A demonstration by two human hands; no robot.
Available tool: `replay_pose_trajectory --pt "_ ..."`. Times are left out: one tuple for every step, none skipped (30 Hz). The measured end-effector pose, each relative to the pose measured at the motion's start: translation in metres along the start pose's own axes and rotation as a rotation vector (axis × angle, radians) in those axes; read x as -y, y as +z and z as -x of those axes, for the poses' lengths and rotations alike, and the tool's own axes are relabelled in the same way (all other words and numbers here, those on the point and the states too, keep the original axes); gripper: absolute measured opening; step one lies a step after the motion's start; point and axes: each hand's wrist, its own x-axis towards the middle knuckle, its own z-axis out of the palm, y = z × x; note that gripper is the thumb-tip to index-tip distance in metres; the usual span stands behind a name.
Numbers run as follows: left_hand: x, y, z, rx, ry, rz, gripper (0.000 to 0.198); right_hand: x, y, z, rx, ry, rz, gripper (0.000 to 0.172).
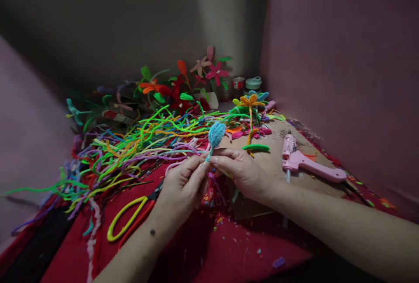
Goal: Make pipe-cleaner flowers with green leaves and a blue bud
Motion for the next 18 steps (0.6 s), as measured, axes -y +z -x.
replay_pose_trajectory --pt "-0.0019 -0.0004 0.0002 0.031 -0.059 0.101 0.026 -0.0005 -0.0003 -0.0002 0.014 -0.004 -0.012 0.014" --pt "-0.0032 -0.0009 0.0004 0.062 -0.11 0.198 0.025 -0.0009 -0.0007 -0.0003 0.027 -0.008 -0.023 0.013" --pt "-0.0041 -0.0012 0.0005 0.089 -0.151 0.297 0.024 -0.0013 -0.0011 -0.0002 0.037 -0.014 -0.033 0.012" --pt "-0.0044 -0.0014 0.0004 0.112 -0.184 0.396 0.023 -0.0015 -0.0017 -0.0001 0.043 -0.022 -0.037 0.011" --pt "-0.0043 -0.0015 0.0003 0.131 -0.214 0.491 0.021 -0.0016 -0.0024 0.0002 0.046 -0.031 -0.035 0.011" --pt "-0.0037 -0.0015 -0.0001 0.149 -0.238 0.582 0.019 -0.0017 -0.003 0.0004 0.049 -0.039 -0.03 0.011" --pt "-0.0029 -0.0014 -0.0006 0.171 -0.255 0.665 0.018 -0.0017 -0.0036 0.0006 0.053 -0.047 -0.025 0.012" --pt "-0.002 -0.0012 -0.0013 0.198 -0.265 0.735 0.017 -0.0017 -0.0042 0.0007 0.061 -0.054 -0.021 0.014" --pt "-0.001 -0.001 -0.002 0.222 -0.273 0.781 0.016 -0.0019 -0.0047 0.0008 0.066 -0.062 -0.017 0.016" --pt "-0.0003 -0.0007 -0.0026 0.24 -0.276 0.796 0.015 -0.0022 -0.0051 0.0008 0.067 -0.072 -0.012 0.016" --pt "0.0001 -0.0004 -0.003 0.25 -0.27 0.777 0.015 -0.0027 -0.0055 0.0007 0.06 -0.08 -0.004 0.016" --pt "0.0002 0.0002 -0.0031 0.247 -0.258 0.719 0.016 -0.0034 -0.0059 0.0006 0.04 -0.084 0.012 0.015" --pt "0.0001 0.0009 -0.0029 0.229 -0.235 0.617 0.018 -0.0041 -0.0061 0.0006 0.012 -0.086 0.035 0.014" --pt "-0.0001 0.0018 -0.0025 0.189 -0.194 0.479 0.02 -0.0048 -0.0063 0.0007 -0.02 -0.09 0.062 0.013" --pt "-0.0001 0.003 -0.0018 0.131 -0.13 0.312 0.022 -0.0053 -0.0063 0.0008 -0.049 -0.096 0.09 0.013" --pt "0.0003 0.0043 -0.0011 0.061 -0.045 0.126 0.021 -0.0056 -0.0061 0.0011 -0.072 -0.103 0.119 0.013" --pt "0.0012 0.0057 -0.0005 -0.015 0.053 -0.065 0.018 -0.0055 -0.0056 0.0016 -0.088 -0.112 0.146 0.014" --pt "0.0028 0.0069 0.0 -0.089 0.156 -0.244 0.014 -0.005 -0.0049 0.0021 -0.1 -0.12 0.169 0.015"
